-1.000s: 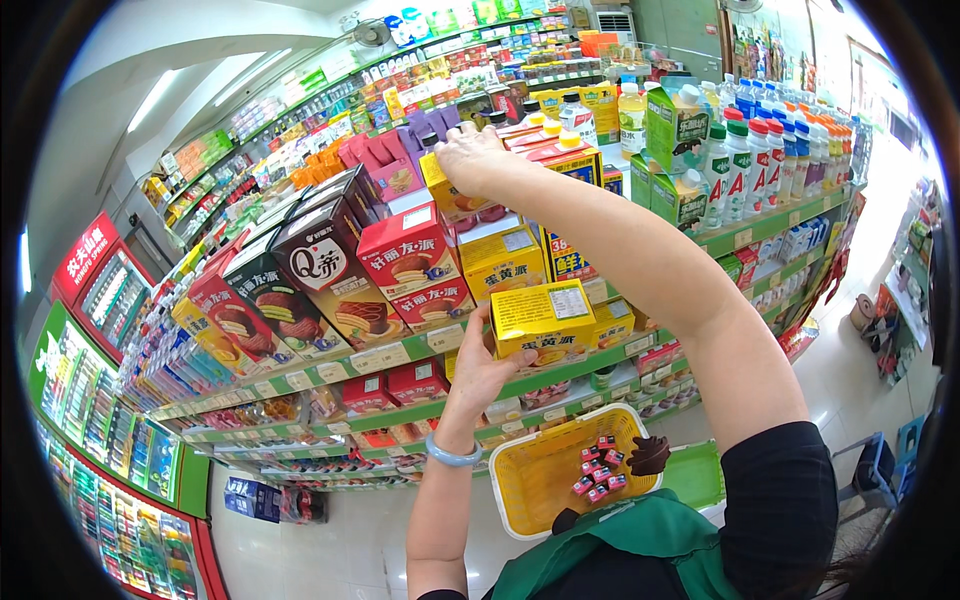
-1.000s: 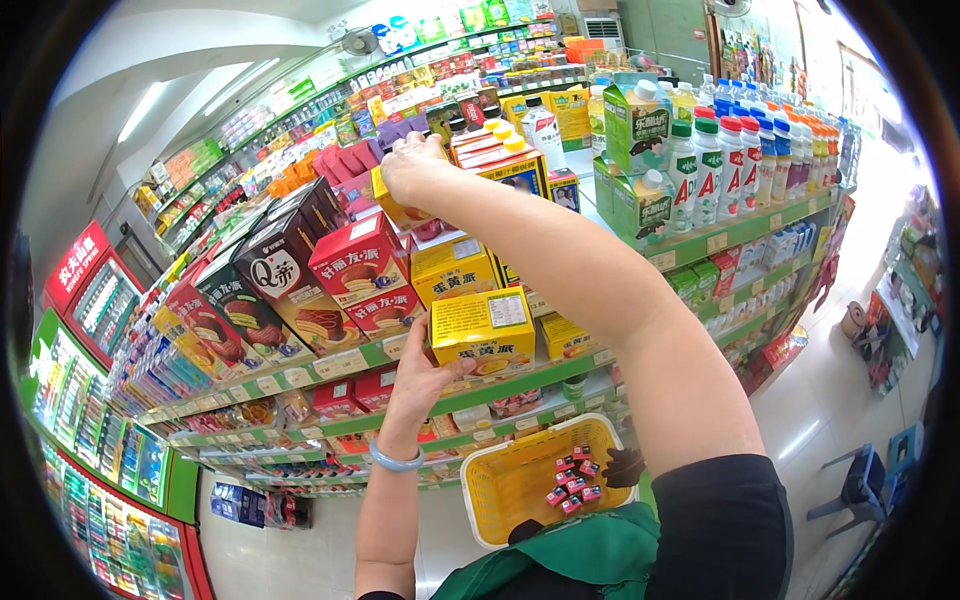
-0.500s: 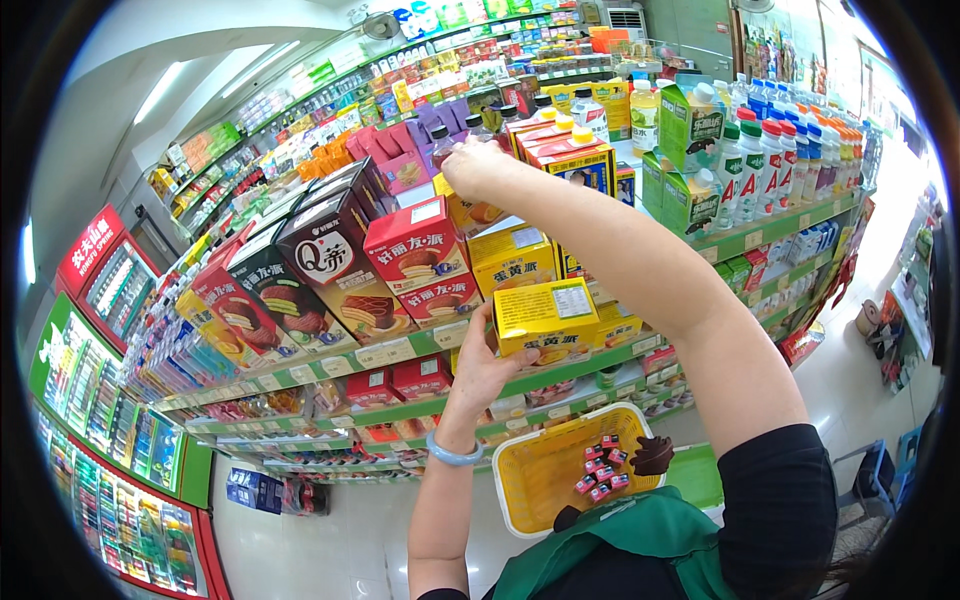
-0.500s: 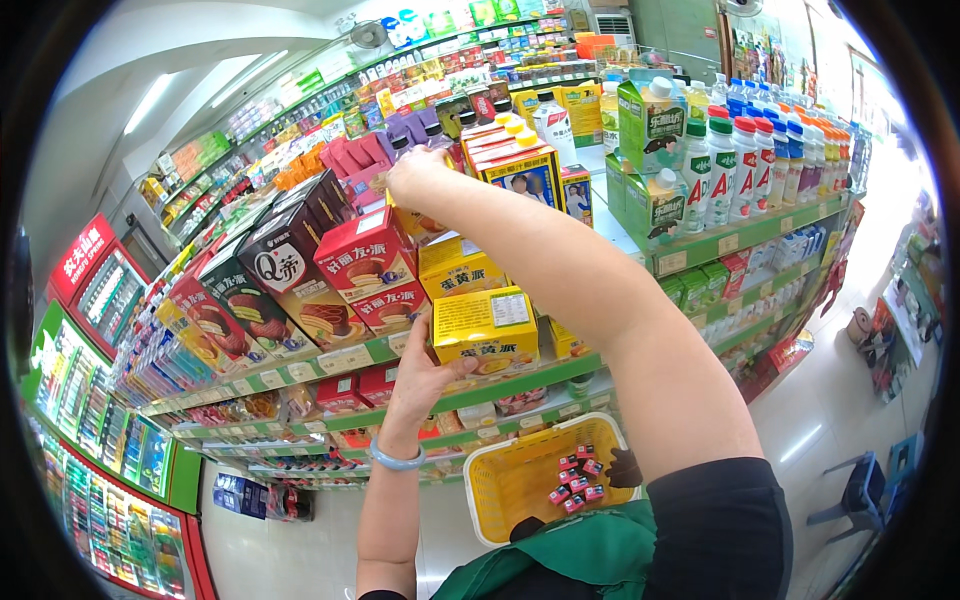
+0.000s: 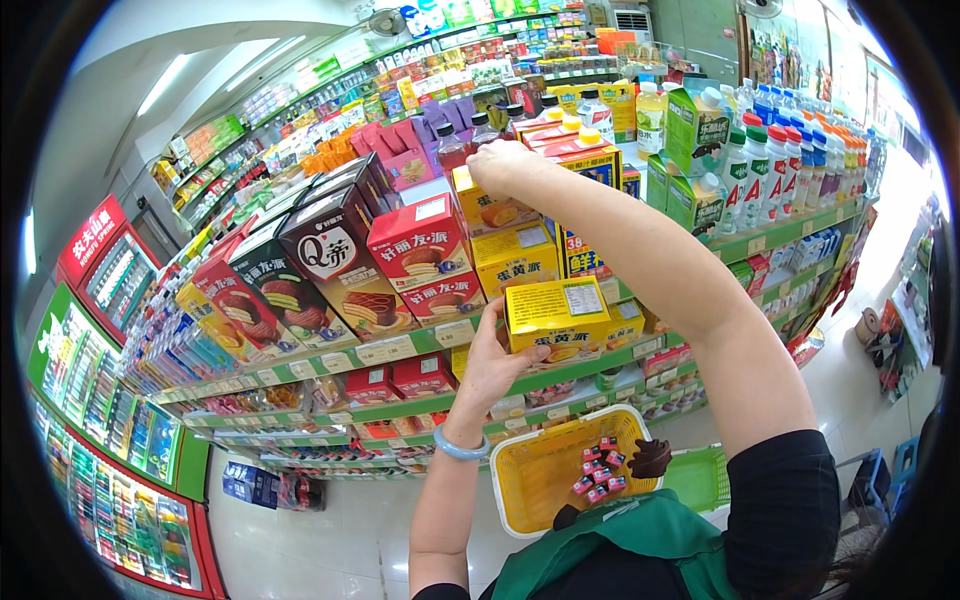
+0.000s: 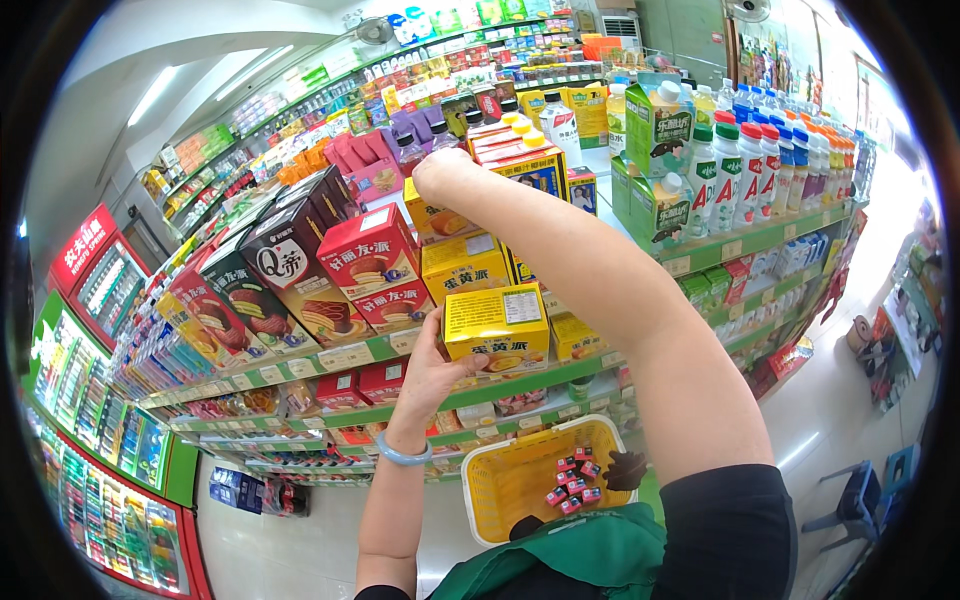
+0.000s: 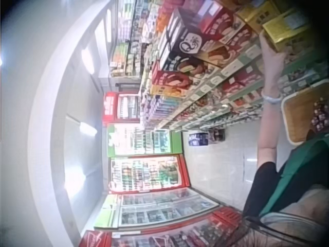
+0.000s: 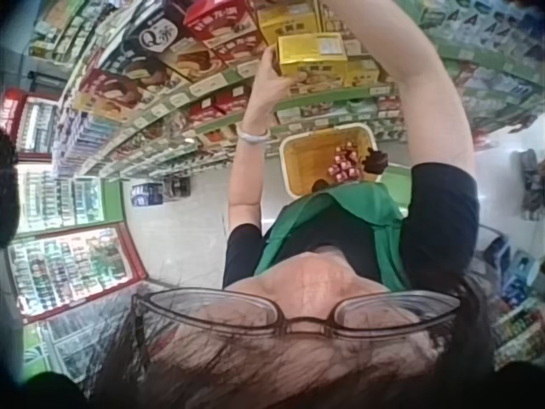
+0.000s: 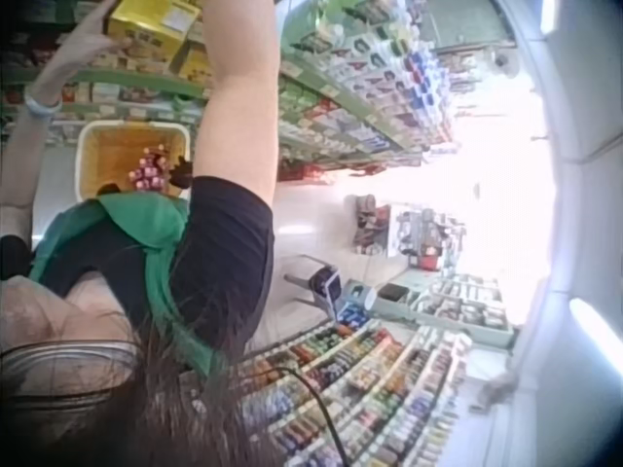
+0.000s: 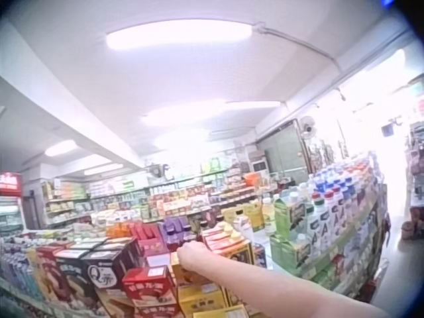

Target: The person takes various boxed and bottled beverage products from a yellow basket and places them onto store shelves. They handle items one at a time, arranging them in rows and filling gaps in the display.

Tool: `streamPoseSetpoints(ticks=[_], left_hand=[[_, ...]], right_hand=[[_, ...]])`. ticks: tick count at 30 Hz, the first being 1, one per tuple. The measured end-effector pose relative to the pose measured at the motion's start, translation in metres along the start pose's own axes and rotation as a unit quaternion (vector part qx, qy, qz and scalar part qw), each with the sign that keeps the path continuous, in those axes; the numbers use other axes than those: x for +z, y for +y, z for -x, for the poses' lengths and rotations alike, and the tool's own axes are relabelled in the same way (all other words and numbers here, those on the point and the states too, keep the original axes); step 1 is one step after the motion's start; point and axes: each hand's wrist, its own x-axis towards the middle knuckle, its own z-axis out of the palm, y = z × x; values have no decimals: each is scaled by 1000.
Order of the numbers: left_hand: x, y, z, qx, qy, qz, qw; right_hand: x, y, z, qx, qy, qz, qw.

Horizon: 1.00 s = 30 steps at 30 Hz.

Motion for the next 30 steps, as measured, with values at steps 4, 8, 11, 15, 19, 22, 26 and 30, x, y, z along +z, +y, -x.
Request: streamPoseSetpoints(ticks=[4,8,11,15,19,22,26,30], left_hand=[[3,3,3,3,4,-4,1000],[0,5,7,-19,3,-7,1000],[-7,1,10,-15,8,-13,1000],[-9,-1,12,-13,18,-19,1000],[-7,-4,14,-17,12,-4,1000],[-9,-7,13,-15,12,7,1000],[-5,-3,13,-24,9,22,999],[-6,-1,15,-25,14,10,1000]], right_hand=[[6,-3,-9,29,-1,1,1000],[3,-1,-11,21,-12,-13,1000],[1,-6,-19,23,-7,-18,1000],[-6,-17,-10,25,-8,20,999],[-17,-20,-2,44,18,-5,999],[-21,-29,-1,43,38,61,996],[-12,-39,-2,23,22,120,992],[-9,-44,-11,44,-5,39,998]])
